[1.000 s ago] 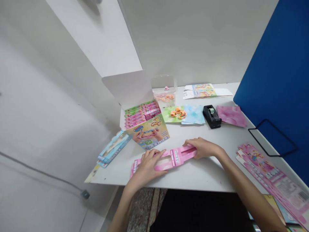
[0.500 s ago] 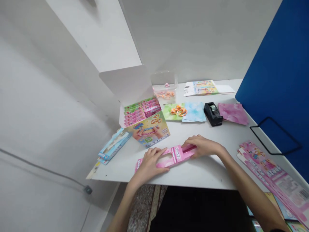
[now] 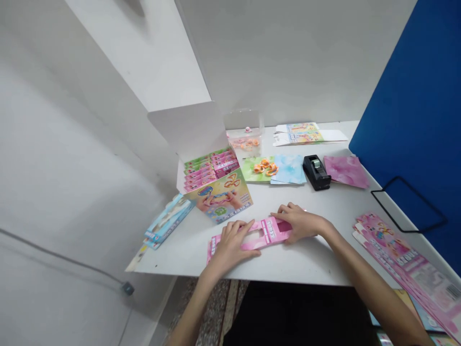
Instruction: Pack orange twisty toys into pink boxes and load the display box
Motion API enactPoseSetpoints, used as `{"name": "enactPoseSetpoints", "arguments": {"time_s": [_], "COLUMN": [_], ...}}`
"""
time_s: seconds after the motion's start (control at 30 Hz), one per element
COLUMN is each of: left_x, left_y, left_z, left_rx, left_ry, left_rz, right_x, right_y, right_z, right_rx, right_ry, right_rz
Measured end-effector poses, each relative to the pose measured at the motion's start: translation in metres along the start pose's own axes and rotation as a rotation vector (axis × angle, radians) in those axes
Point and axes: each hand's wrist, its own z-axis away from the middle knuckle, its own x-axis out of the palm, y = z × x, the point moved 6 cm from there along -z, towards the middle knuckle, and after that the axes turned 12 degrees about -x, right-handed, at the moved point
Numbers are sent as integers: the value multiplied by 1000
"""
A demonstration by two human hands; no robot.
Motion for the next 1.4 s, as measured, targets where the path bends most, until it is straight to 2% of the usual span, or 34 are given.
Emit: {"name": "enactPoseSetpoints", "arguments": {"time_s": [0.2,0.4,0.47,0.57,0.63,0.7,0.77,0.9,1.03,1.13,1.27,1.33,1.4], "left_x": [4,6,3,-10,-15,-18,-15,-9,-14,-21,-22,-20,-15], "left_y": [8,33,51,79,91,96,99,97,91,86,82,84,88], "left_z": [-1,-14,-32,-77,-115,-149,-176,-201,-200,-188,-155,-137,-122], "left_rx": [-21,-72,-16,76,59,-7,-51,-93,-87,-66,-18,24,46], "left_ry": [10,-100,-123,0,91,196,239,275,279,204,15,-92,-237], "left_rz": [-27,-30,18,80,32,35,52,131,272,417,616,737,988], "right_x": [0,-6,-8,-10,-15,-21,-28,-39,-44,-47,-49,-49,-47], "right_y": [8,27,30,35,42,53,65,78,80,79,67,56,45], "right_z": [-1,8,10,12,13,15,18,26,32,34,28,20,14], "right_rx": [39,64,65,40,51,112,204,309,342,341,210,89,12], "right_ry": [40,30,29,64,149,275,400,581,673,761,892,893,847], "right_rz": [-27,-70,-86,-141,-167,-161,-131,-95,-78,-130,-364,-522,-672]}}
